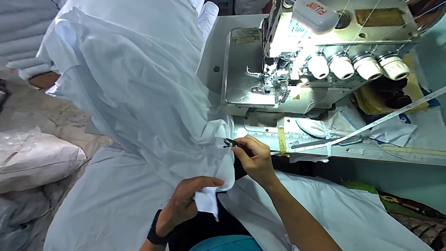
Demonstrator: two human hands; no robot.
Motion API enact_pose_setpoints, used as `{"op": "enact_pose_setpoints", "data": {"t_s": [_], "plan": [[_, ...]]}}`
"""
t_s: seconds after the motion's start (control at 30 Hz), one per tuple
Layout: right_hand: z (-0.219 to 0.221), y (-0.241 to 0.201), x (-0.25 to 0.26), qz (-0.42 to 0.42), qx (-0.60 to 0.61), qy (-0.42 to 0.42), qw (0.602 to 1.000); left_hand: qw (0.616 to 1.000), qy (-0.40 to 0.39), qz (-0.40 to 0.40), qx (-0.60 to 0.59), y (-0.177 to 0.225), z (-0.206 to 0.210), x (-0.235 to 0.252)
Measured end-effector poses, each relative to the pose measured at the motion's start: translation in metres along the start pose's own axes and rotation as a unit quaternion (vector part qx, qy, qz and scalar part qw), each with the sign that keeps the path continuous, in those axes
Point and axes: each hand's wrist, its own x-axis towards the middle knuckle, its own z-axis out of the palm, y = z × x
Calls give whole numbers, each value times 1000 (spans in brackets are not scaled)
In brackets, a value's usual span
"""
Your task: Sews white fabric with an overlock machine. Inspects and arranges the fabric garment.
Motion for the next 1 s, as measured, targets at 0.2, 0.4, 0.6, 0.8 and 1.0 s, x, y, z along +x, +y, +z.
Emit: {"op": "enact_pose_setpoints", "data": {"t_s": [0.2,0.4,0.6,0.8,1.0], "plan": [[-33,-4,1,60,124,-44,989,996,32,5,-82,23,-32,10],[-38,-11,7,60,164,-2,985,996,5,20,-83,34,-35,22],[-47,8,0,6,-52,-25,998,998,44,37,-19,45,-45,21],[-24,-12,-12,-65,-89,-34,993,999,10,43,-30,46,-37,22],[-10,-21,-12,-54,-59,-20,997,994,-104,31,-29,45,-29,19]]}}
